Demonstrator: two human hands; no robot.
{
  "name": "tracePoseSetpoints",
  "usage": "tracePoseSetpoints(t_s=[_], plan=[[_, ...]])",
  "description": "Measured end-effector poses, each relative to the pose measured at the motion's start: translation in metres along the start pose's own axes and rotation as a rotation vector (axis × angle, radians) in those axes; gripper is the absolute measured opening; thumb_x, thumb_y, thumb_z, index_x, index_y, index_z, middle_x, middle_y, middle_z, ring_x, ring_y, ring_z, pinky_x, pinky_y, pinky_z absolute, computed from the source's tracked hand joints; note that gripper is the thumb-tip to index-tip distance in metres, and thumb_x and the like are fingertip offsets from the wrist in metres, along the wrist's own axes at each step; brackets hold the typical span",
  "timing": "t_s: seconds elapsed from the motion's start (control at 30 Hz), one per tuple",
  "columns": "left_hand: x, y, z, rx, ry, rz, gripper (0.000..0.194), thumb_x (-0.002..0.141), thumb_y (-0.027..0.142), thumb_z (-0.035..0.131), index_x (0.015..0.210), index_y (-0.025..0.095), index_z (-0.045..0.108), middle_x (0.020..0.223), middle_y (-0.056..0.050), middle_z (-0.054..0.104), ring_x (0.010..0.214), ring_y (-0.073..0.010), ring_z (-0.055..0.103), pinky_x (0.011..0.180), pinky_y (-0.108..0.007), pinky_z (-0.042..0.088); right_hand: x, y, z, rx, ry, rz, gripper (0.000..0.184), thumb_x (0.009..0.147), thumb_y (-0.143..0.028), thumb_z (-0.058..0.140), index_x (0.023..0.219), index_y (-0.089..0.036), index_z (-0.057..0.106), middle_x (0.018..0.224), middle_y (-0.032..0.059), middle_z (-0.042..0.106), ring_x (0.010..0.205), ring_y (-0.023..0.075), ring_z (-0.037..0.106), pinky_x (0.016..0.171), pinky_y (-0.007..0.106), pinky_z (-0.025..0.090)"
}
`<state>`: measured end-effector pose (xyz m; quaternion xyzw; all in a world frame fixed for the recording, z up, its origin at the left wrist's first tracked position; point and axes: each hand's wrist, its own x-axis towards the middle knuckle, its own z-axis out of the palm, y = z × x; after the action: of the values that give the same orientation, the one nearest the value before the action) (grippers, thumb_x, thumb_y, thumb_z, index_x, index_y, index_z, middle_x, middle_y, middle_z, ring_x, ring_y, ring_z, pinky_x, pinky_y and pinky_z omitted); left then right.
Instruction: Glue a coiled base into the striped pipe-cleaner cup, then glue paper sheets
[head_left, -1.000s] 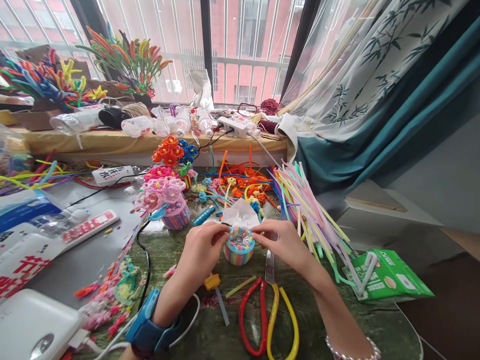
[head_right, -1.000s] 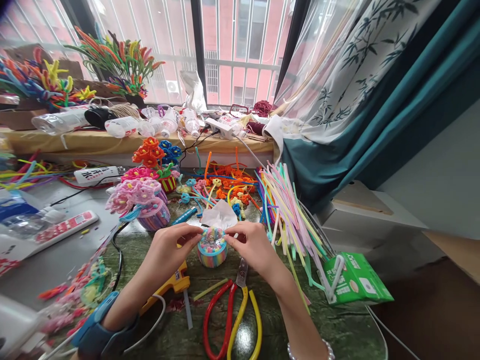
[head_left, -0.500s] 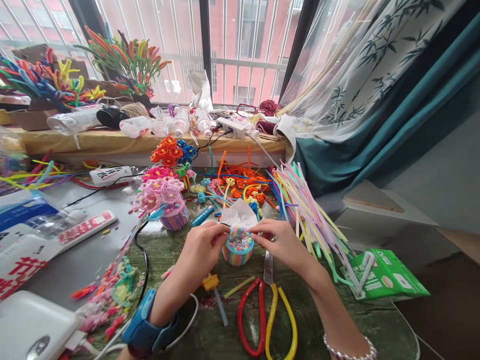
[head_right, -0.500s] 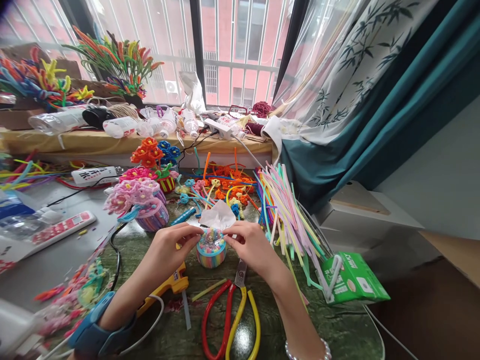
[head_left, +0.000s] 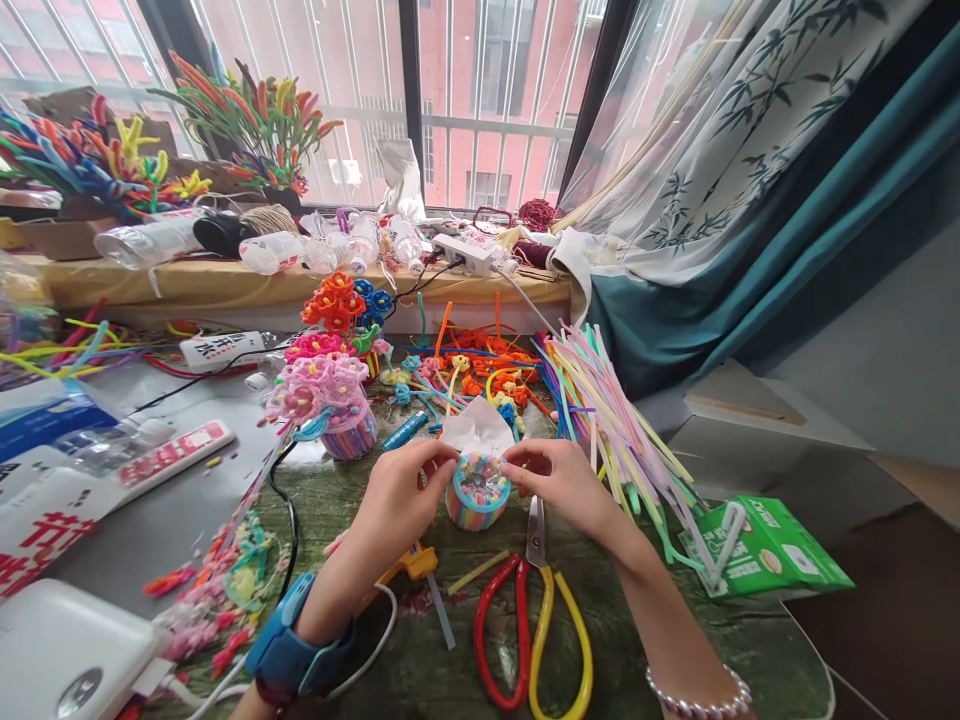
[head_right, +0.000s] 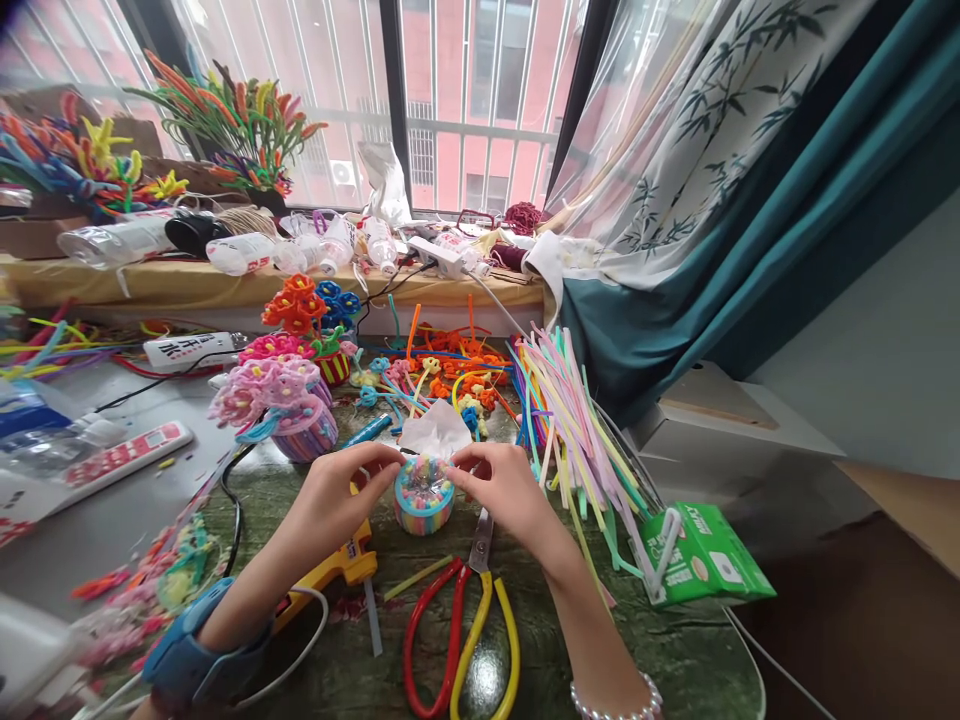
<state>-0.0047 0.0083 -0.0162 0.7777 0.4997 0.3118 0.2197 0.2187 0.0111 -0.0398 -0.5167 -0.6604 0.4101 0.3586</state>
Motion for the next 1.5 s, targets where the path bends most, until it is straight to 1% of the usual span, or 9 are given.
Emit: tracePoseSetpoints(t_s=[0.13,0.33,0.5,0.7,0.93,1.03,1.17,1.33,1.5], plan=[[0.0,-0.002,-0.003,-0.072,-0.077,0.008,0.02,0.082,0.033,0.069,0.097,0.02,0.067,0.098,-0.005,0.072,0.085,-0.0196,0.065,0.073,-0.03,0.049,0.0,-0.004,-0.006,0.279,0.041,0.085,0.036,0.073,-0.052,0.077,0.078,-0.016,0.072,0.064,0.0029,0.07,0.055,0.0159,0.065,0.055,0.028,0.052],[-0.006,-0.004,0.012,-0.082,-0.191,-0.007,0.085,0.061,0.028,0.086,0.136,0.019,0.047,0.139,-0.016,0.057,0.127,-0.0335,0.054,0.104,-0.048,0.045,-0.003,-0.01,-0.016,0.644,0.248,0.114,0.042,0.063,-0.05,0.086,0.08,-0.016,0.071,0.06,-0.0004,0.066,0.047,0.0102,0.058,0.047,0.022,0.046],[-0.006,0.003,0.017,-0.118,-0.139,-0.041,0.078,0.068,0.026,0.078,0.139,0.022,0.044,0.132,-0.014,0.062,0.126,-0.034,0.056,0.103,-0.05,0.043,0.0,-0.005,-0.016,0.854,0.423,0.081,0.038,0.065,-0.047,0.086,0.08,-0.018,0.067,0.055,-0.0064,0.057,0.043,0.0064,0.049,0.041,0.018,0.037],[0.0,0.01,0.001,-0.72,0.01,-0.297,0.072,0.075,0.051,0.074,0.133,0.019,0.046,0.115,-0.013,0.07,0.108,-0.0294,0.067,0.088,-0.039,0.052,0.002,-0.009,-0.021,1.069,0.415,0.051,0.038,0.064,-0.039,0.086,0.069,-0.021,0.053,0.049,-0.0111,0.043,0.041,0.004,0.037,0.039,0.016,0.03],[0.004,0.01,-0.006,-1.183,0.109,-0.498,0.056,0.074,0.056,0.075,0.112,0.015,0.065,0.097,-0.007,0.075,0.086,-0.0195,0.07,0.077,-0.027,0.053,0.002,-0.002,-0.011,0.356,0.241,0.054,0.045,0.083,-0.058,0.057,0.058,-0.022,0.047,0.05,-0.0057,0.045,0.045,0.0106,0.045,0.048,0.025,0.038],[0.006,0.011,-0.007,-1.281,0.109,-0.555,0.054,0.074,0.052,0.075,0.113,0.017,0.066,0.095,-0.006,0.076,0.084,-0.0189,0.071,0.073,-0.025,0.054,0.004,0.004,-0.008,0.093,0.251,0.038,0.039,0.078,-0.047,0.067,0.052,-0.021,0.053,0.049,-0.0031,0.049,0.049,0.013,0.047,0.054,0.028,0.039],[0.007,0.014,-0.006,-1.305,0.156,-0.568,0.051,0.077,0.046,0.074,0.117,0.017,0.064,0.099,-0.006,0.077,0.083,-0.0167,0.071,0.07,-0.023,0.054,0.003,0.002,-0.004,-0.275,0.29,-0.125,0.008,0.077,-0.032,0.072,0.079,-0.023,0.072,0.076,0.0012,0.064,0.075,0.0191,0.061,0.068,0.029,0.043],[0.007,0.015,-0.006,-1.317,0.169,-0.563,0.044,0.082,0.046,0.07,0.114,0.016,0.066,0.093,-0.005,0.076,0.078,-0.0149,0.07,0.069,-0.022,0.054,-0.005,-0.005,0.008,-0.473,-0.079,-0.183,0.021,0.081,-0.042,0.076,0.09,-0.024,0.072,0.085,0.0006,0.07,0.074,0.0168,0.064,0.063,0.026,0.041],[0.008,0.015,-0.006,-1.323,0.179,-0.591,0.037,0.089,0.042,0.063,0.115,0.017,0.067,0.09,-0.005,0.076,0.082,-0.0156,0.07,0.072,-0.022,0.055,-0.011,-0.017,0.019,-0.695,-0.186,-0.119,0.042,0.079,-0.036,0.08,0.117,-0.025,0.068,0.105,0.005,0.071,0.096,0.0239,0.066,0.076,0.029,0.044]])
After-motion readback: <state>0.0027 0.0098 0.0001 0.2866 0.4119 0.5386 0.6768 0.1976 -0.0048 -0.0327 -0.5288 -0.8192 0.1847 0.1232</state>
